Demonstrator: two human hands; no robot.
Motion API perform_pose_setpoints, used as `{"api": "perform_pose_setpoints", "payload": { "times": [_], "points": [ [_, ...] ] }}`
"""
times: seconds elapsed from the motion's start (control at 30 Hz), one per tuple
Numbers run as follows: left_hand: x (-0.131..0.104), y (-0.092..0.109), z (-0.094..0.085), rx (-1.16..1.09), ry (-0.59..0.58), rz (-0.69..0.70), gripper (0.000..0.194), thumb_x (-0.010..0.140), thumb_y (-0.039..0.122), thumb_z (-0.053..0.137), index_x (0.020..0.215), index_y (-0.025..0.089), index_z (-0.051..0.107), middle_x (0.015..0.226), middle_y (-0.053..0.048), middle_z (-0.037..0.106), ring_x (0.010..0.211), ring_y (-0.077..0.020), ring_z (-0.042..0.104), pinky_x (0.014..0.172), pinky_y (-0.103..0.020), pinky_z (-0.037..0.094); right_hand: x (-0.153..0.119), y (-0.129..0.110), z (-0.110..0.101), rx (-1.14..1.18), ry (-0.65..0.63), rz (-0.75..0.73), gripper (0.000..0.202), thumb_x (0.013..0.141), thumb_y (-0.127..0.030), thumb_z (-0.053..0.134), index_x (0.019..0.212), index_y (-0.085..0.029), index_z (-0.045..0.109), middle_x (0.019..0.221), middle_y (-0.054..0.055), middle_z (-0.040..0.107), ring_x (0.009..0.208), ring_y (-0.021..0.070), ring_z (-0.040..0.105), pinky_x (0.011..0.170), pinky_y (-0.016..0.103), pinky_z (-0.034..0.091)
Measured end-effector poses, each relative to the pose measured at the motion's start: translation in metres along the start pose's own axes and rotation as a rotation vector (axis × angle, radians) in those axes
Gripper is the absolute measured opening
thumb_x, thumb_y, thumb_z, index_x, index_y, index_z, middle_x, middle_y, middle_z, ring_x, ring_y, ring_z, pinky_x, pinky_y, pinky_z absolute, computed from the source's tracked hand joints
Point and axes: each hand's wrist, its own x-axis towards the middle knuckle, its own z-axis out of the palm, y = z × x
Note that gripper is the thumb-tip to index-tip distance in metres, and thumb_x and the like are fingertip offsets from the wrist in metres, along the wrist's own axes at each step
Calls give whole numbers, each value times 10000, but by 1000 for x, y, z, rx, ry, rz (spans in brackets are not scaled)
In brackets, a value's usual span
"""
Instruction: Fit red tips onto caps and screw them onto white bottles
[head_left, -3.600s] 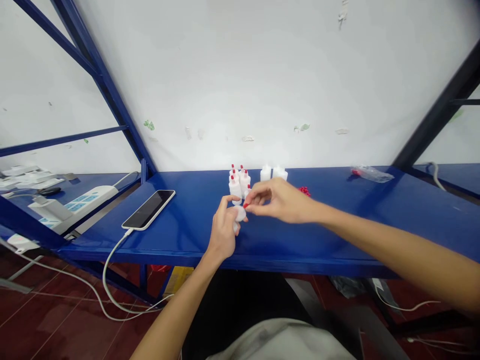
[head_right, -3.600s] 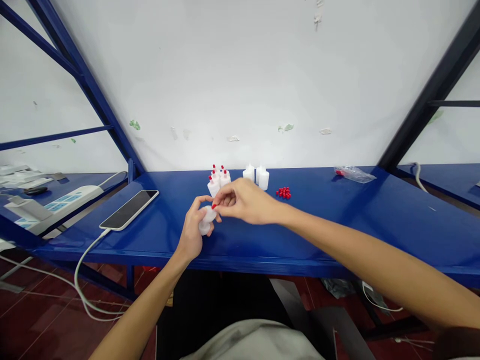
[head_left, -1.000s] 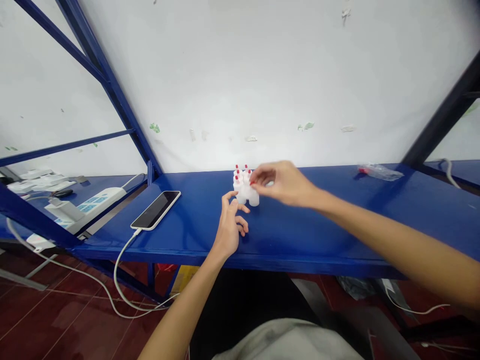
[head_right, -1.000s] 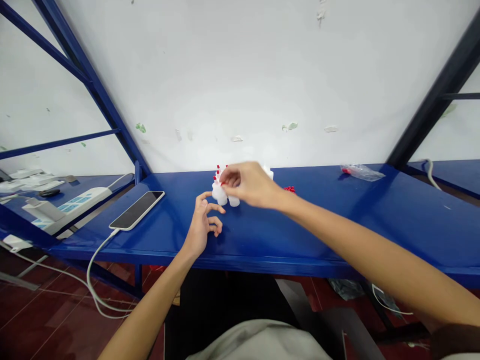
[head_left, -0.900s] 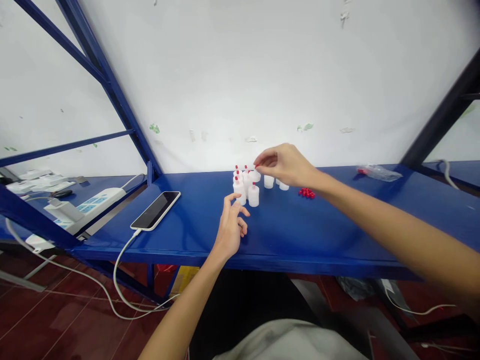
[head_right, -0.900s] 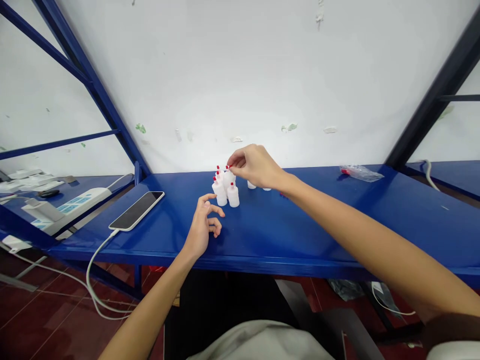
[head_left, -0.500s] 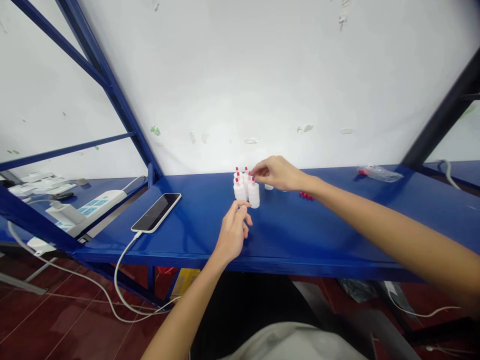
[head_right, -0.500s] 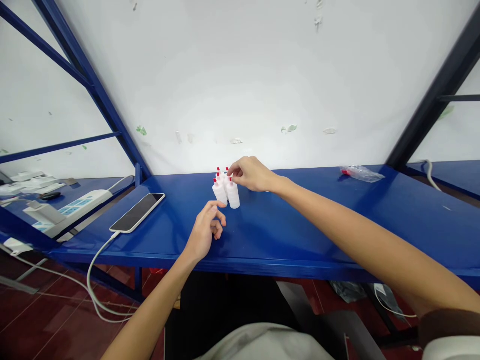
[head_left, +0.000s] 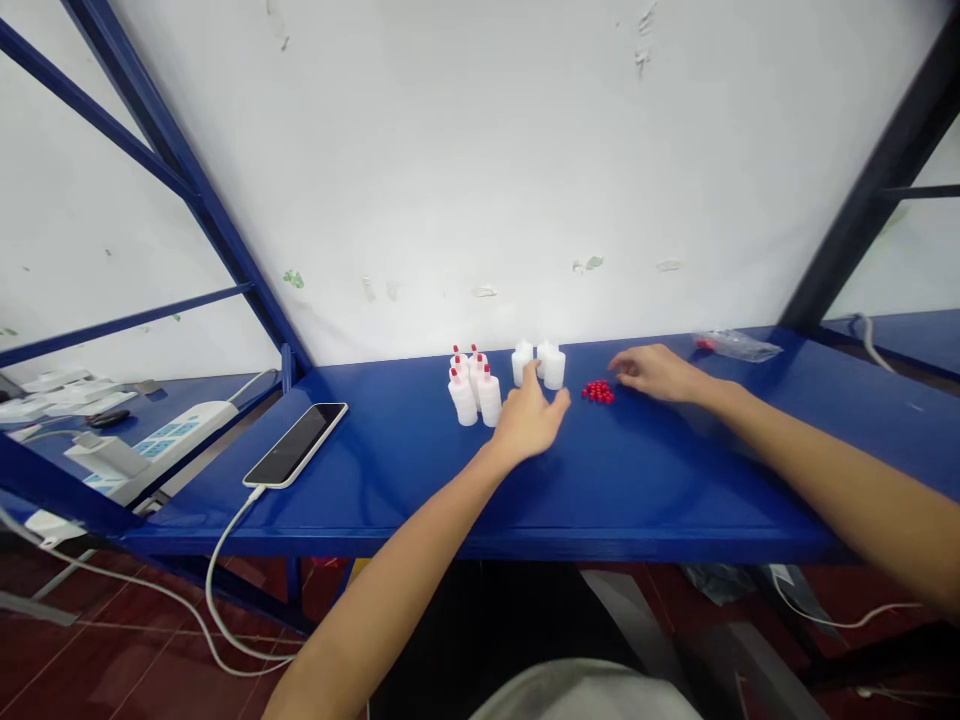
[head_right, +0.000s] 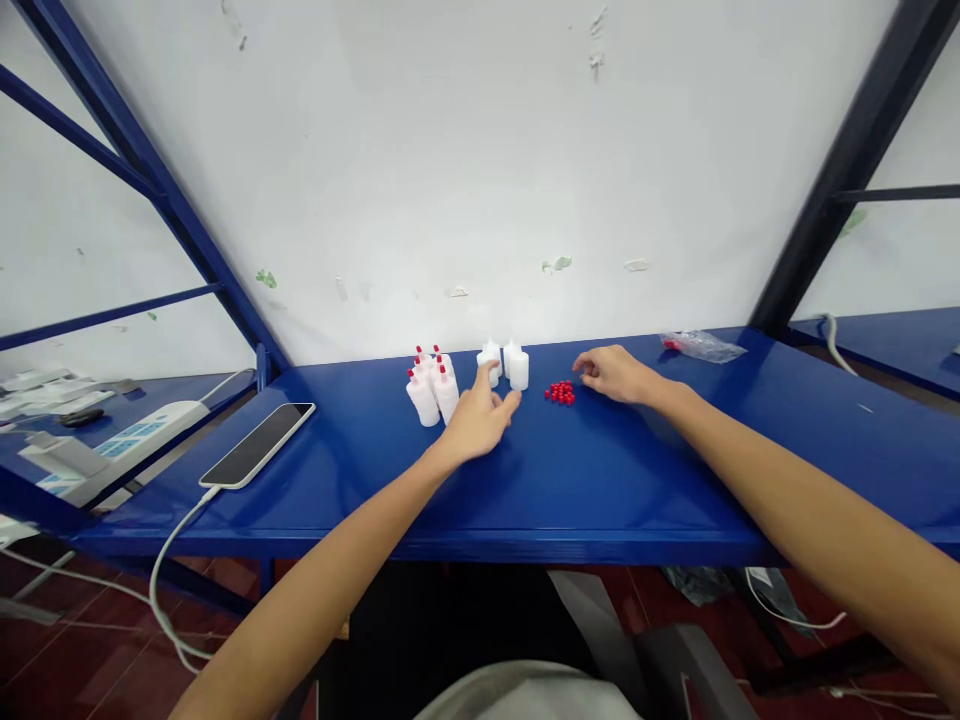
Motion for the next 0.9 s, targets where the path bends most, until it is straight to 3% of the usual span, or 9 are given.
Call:
{"api": "perform_pose_setpoints", "payload": {
  "times": [0.13,0.3,0.47,0.6,0.9],
  "points": [
    [54,0,15,146,213,-52,565,908,425,568,1397,186,419,876,-96,696,868,-277,665,820,-365,456,-5,7,0,69,-71,-25,381,766,-195,551,1098,-146,730,885,89,758,772,216,680,754,323,509],
    [77,1,16,308,260,-50,491,887,567,564,1211,198,570,935,-136,699,966,-318,648,850,-381,444,-10,-4,-9,269,-166,-43,494,751,-254,578,1223,-140,669,941,77,745,818,203,679,797,319,524],
    [84,-2,27,372,265,-57,438,894,543,561,1156,195,602,1038,-169,699,1036,-331,634,846,-376,442,-10,-7,-10,336,-204,-20,574,727,-233,608,1285,-105,628,1010,97,726,859,193,666,817,308,526],
    [84,-7,35,409,253,-45,369,927,464,526,1181,207,597,1006,-158,695,991,-322,655,817,-380,451,-9,-7,-7,360,-196,-27,581,714,-199,603,1280,-67,623,999,108,725,848,189,663,812,302,526],
    [54,-6,31,422,282,174,205,917,349,526,1020,173,537,1096,-133,601,1015,-262,601,829,-340,442,-5,-6,3,275,-122,-62,480,760,-170,562,1226,-100,656,943,84,734,824,190,663,801,300,507]
  ]
}}
